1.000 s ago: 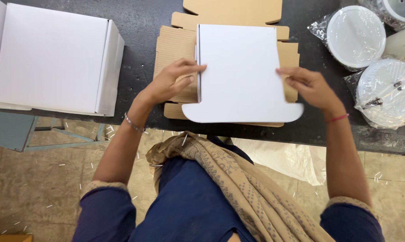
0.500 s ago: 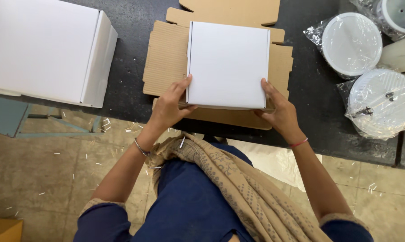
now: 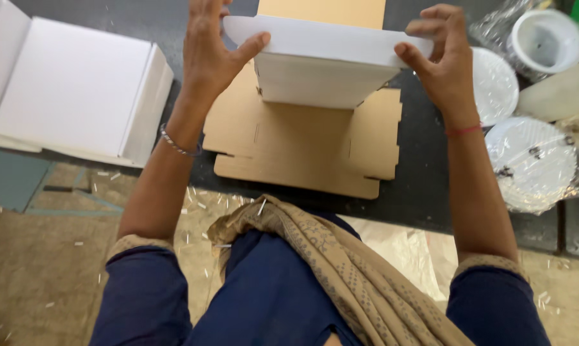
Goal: The person assembles flat cardboard boxes by folding and tucking the flaps. They place a plastic-wrapped ceiling fan into each box, close the lid, and stack the finished packages. The process is repeated for multiple units.
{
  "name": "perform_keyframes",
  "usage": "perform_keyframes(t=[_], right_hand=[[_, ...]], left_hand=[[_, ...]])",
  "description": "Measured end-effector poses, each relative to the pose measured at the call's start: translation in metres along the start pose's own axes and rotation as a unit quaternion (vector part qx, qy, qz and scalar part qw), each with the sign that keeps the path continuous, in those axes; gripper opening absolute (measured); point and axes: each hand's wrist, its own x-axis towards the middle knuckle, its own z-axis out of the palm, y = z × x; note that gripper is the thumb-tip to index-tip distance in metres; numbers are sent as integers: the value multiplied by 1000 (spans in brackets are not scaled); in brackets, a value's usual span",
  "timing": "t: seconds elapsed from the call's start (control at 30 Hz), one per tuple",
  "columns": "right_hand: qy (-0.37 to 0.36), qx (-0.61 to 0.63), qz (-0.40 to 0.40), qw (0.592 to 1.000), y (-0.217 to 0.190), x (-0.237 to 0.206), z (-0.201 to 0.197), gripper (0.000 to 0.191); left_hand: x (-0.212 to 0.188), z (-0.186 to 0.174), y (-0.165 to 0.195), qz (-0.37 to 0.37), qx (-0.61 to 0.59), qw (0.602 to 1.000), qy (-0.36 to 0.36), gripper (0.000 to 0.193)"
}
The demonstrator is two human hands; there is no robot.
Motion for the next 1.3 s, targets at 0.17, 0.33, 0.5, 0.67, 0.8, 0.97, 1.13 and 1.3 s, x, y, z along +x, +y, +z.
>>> perform_keyframes(t=[0.17,0.33,0.5,0.67,0.8,0.97,1.13,1.3], right_hand=[[-26,-223,-296,928,-4,14,-21,30],[-51,-193,-211,957,11,20,-33,17],[-85,11,-76,993,4,34,-31,21],[-64,33,-70,995,-4,28,-19,29],[-55,23,-71,996,-2,24,-16,27],[-50,-13,-102,993,-8,19,-14,21],[-14,-7,-111,994,-25,8,-4,31],[29,3,-94,995,-21,-5,5,27]], left_hand=[[14,-2,-5,34,14,998,-54,26],[29,-6,-22,64,37,994,-82,18],[52,13,-20,-46,-84,993,-69,21],[49,15,-12,-101,-163,979,-72,20],[44,16,-10,-119,-184,974,-65,21],[42,25,-10,-135,-137,980,-51,26],[32,28,-10,-69,-110,992,-9,27],[15,23,1,-89,-113,990,13,32]])
